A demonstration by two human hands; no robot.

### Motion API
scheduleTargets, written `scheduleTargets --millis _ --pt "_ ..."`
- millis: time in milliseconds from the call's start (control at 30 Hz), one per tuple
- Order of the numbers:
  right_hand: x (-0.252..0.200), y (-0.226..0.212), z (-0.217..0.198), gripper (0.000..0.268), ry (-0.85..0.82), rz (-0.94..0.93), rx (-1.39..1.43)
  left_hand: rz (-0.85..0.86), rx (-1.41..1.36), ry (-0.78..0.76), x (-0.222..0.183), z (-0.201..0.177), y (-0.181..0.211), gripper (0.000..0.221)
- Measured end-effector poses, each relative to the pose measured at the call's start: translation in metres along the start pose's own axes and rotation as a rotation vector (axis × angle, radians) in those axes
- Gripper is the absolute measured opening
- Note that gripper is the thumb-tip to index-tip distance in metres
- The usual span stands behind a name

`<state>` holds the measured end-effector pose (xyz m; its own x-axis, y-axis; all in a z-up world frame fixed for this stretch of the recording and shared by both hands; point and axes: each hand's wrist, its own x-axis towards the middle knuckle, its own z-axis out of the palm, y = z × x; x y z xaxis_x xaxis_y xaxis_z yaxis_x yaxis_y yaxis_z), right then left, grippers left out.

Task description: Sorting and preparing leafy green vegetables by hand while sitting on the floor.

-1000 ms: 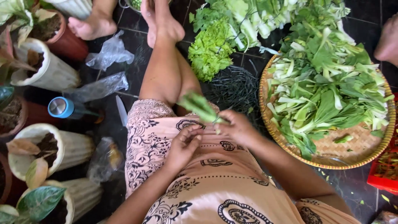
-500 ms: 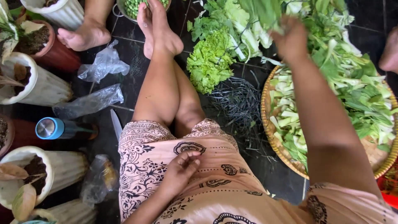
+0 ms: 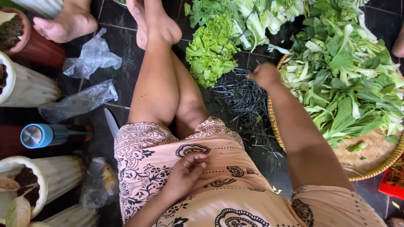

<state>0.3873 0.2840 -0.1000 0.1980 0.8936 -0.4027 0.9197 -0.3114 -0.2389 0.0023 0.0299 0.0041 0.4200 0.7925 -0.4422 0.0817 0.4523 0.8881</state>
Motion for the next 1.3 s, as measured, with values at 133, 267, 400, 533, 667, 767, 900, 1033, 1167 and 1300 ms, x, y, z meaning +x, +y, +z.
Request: scheduleTargets --millis 133,267,400,533,667,767,900,1033,1167,1300 --pt "-0.002 0.011 0.027 0.023 0.066 0.069 -0.107 0.005 -0.007 0.003 -0.003 -0.001 0.002 0.029" --pt "-0.017 0.019 0.019 0.023 0.192 0.041 0.309 0.095 0.050 0.013 -0.008 0.004 0.000 0.027" --pt "-0.079 -0.028 -0.030 0.016 0.167 -0.074 0.905 0.217 0.112 0.062 -0.013 0.013 0.013 0.034" --pt "-0.162 -0.069 -0.046 0.012 -0.005 -0.390 0.877 0.259 0.025 0.077 -0.017 0.021 0.049 0.038" --pt "-0.251 -0.103 -0.036 0.013 -0.250 -0.699 0.865 0.431 0.074 0.308 -0.015 0.029 0.052 0.052" --pt "-0.279 -0.113 -0.016 0.008 -0.288 -0.901 0.705 0.523 0.035 0.375 -0.014 0.031 0.041 0.025" --pt "-0.301 -0.118 -0.029 0.007 -0.288 -0.956 0.626 0.359 0.056 0.341 -0.031 0.021 0.041 0.014" --pt "-0.293 -0.106 -0.022 0.011 -0.312 -0.901 0.624 0.435 -0.020 0.338 -0.040 0.005 0.027 0.015" --pt "-0.284 -0.088 -0.011 0.014 -0.362 -0.813 0.686 0.341 0.023 0.543 -0.057 -0.010 0.006 0.009" --pt "-0.289 -0.084 -0.006 0.024 -0.370 -0.886 0.716 0.299 0.021 0.581 -0.070 -0.009 -0.005 0.015"
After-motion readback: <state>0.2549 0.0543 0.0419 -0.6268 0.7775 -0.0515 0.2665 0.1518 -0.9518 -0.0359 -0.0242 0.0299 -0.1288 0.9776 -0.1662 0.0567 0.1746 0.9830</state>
